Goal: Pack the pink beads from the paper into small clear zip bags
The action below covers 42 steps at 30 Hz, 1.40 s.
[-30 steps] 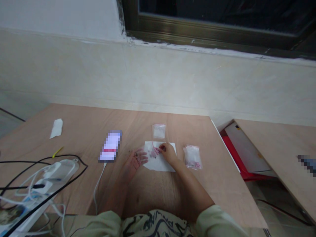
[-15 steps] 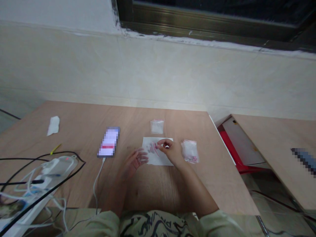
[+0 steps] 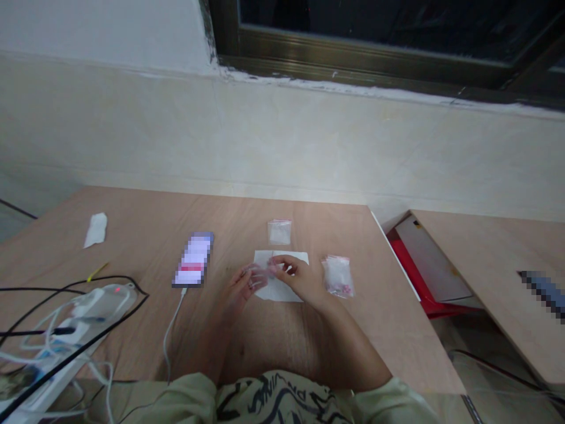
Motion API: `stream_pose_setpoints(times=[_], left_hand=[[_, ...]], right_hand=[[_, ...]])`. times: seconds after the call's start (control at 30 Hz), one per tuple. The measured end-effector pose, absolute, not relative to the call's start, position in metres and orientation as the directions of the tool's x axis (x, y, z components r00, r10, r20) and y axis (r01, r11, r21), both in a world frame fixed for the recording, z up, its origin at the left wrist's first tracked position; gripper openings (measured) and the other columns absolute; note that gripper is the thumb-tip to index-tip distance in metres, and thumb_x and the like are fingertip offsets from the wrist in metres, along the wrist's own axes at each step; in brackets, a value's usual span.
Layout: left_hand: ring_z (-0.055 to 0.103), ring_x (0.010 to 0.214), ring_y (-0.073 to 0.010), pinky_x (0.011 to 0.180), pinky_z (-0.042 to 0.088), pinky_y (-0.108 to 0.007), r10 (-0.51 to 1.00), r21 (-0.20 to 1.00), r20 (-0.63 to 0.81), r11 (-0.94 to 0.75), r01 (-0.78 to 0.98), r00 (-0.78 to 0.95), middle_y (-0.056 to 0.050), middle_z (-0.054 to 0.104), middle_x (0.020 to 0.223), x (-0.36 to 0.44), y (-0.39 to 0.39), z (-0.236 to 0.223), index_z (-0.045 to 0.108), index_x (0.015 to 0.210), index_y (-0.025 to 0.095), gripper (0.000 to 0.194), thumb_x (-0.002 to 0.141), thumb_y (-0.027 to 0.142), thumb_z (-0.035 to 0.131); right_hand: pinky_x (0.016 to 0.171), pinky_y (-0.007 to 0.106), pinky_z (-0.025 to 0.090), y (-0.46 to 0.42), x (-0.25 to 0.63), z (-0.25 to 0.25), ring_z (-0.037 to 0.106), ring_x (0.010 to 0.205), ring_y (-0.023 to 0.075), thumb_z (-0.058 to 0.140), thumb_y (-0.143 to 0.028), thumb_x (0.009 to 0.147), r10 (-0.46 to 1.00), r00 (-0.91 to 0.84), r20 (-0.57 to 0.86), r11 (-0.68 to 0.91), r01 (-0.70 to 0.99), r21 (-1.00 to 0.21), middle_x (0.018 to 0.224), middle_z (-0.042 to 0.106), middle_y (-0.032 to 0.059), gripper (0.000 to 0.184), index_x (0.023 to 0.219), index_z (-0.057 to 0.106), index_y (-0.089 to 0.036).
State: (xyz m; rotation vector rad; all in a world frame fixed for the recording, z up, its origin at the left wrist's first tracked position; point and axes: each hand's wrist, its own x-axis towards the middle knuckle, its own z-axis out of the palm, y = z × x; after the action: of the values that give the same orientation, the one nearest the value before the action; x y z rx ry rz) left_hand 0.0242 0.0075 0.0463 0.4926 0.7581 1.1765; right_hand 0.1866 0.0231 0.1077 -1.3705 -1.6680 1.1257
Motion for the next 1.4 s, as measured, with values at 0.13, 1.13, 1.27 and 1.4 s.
stream_pose_setpoints(times=[0.13, 1.13, 1.27, 1.4], left_hand=[[0.063, 0.077, -0.0186, 0.077, 0.047, -0.036, 0.935, 0.678, -0.284, 0.352, -0.646, 0.211, -0.007, 0.067, 0.082, 0.023, 0.005, 0.039, 0.060, 0.088, 0.013, 0.017, 0.072, 0.019, 0.059], [0.064, 0.064, -0.0153, 0.064, 0.051, -0.030, 0.923, 0.675, -0.370, 0.346, -0.651, 0.107, -0.004, 0.069, 0.073, 0.004, 0.013, 0.036, 0.061, 0.078, 0.013, 0.007, 0.072, 0.013, 0.056], [0.063, 0.062, -0.0152, 0.063, 0.051, -0.030, 0.914, 0.665, -0.383, 0.375, -0.645, 0.137, -0.005, 0.069, 0.073, 0.004, 0.006, 0.034, 0.061, 0.076, 0.013, 0.006, 0.072, 0.014, 0.057], [0.063, 0.061, -0.0157, 0.063, 0.050, -0.032, 0.902, 0.666, -0.388, 0.416, -0.619, 0.189, -0.005, 0.068, 0.073, 0.006, -0.002, 0.035, 0.061, 0.078, 0.013, 0.008, 0.071, 0.016, 0.059]], right_hand=[[0.058, 0.023, 0.040, 0.022, 0.188, 0.105, 0.054, 0.063, 0.0120, 0.052, -0.027, 0.073, 0.990, -0.137, 0.010, 0.065, 0.400, -0.914, 0.072, 0.065, 0.0023, 0.014, 0.074, 0.062, -0.017], [0.072, 0.027, 0.039, 0.047, 0.200, 0.036, 0.053, 0.078, 0.0178, 0.055, -0.014, 0.067, 1.000, -0.001, 0.013, 0.009, 0.779, -0.627, 0.077, 0.061, 0.0059, 0.009, 0.068, 0.063, -0.016], [0.061, 0.027, 0.038, 0.041, 0.206, 0.057, 0.052, 0.064, 0.0157, 0.057, -0.026, 0.068, 0.995, 0.096, 0.024, -0.058, 0.763, -0.644, 0.068, 0.061, 0.0036, 0.010, 0.069, 0.064, -0.019], [0.053, 0.023, 0.035, 0.034, 0.205, 0.082, 0.048, 0.055, 0.0115, 0.055, -0.035, 0.070, 0.998, 0.028, 0.048, 0.024, 0.578, -0.816, 0.068, 0.061, 0.0005, 0.017, 0.074, 0.063, -0.020]])
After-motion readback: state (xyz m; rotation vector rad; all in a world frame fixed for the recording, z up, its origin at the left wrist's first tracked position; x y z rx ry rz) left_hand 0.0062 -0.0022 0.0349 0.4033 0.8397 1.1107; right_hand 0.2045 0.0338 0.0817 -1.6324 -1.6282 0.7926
